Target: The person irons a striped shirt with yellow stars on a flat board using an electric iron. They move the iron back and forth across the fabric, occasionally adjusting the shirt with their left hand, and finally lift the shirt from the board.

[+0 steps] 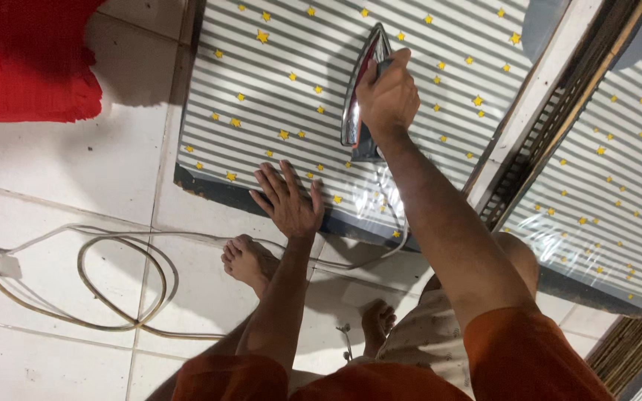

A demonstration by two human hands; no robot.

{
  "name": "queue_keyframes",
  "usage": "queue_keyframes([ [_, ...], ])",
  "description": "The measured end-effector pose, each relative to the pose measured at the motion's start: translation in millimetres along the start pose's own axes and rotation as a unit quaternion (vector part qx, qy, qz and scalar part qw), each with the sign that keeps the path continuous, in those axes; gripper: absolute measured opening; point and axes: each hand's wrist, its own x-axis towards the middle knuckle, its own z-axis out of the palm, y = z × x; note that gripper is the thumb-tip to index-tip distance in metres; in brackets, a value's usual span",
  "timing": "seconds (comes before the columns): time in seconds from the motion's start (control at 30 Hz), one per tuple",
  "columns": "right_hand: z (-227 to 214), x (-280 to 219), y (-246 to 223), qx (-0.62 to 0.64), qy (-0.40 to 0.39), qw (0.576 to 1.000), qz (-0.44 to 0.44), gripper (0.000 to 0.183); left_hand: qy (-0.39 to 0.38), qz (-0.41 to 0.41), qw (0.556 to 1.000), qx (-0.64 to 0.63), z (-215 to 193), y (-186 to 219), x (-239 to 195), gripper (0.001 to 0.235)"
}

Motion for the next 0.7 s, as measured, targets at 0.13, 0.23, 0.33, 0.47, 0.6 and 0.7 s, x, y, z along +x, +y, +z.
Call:
queue_keyframes([
  [0.13, 2, 3, 1, 0.009, -0.016, 1.0, 0.015, 0.027, -0.007, -0.011, 1.0, -0.02, 1, -4, 0, 0.076],
  [0.23, 5, 3, 2, 0.013, 0.014, 1.0, -0.02, 0.027, 0.065, -0.024, 0.994, -0.09, -4, -11, 8, 0.062],
  [0.33, 2, 1, 2, 0.033, 0.014, 0.999, -0.002, 0.025, 0.017, -0.098, 0.994, -0.039, -8, -19, 19, 0.076],
  [0.47, 4, 9, 5, 0.014, 0.015, 1.0, 0.003, 0.03, 0.033, -0.084, 0.996, -0.001, -1, -19, 29, 0.074],
  [0.6, 6, 7, 19, 0.028, 0.008, 0.999, -0.019, 0.033, 0.052, -0.098, 0.993, -0.025, 1, -22, 21, 0.074],
  [0.7, 10, 2, 6, 0.058, -0.037, 0.987, -0.147, 0.039, 0.04, -0.099, 0.994, -0.04, 2, -26, 17, 0.076],
])
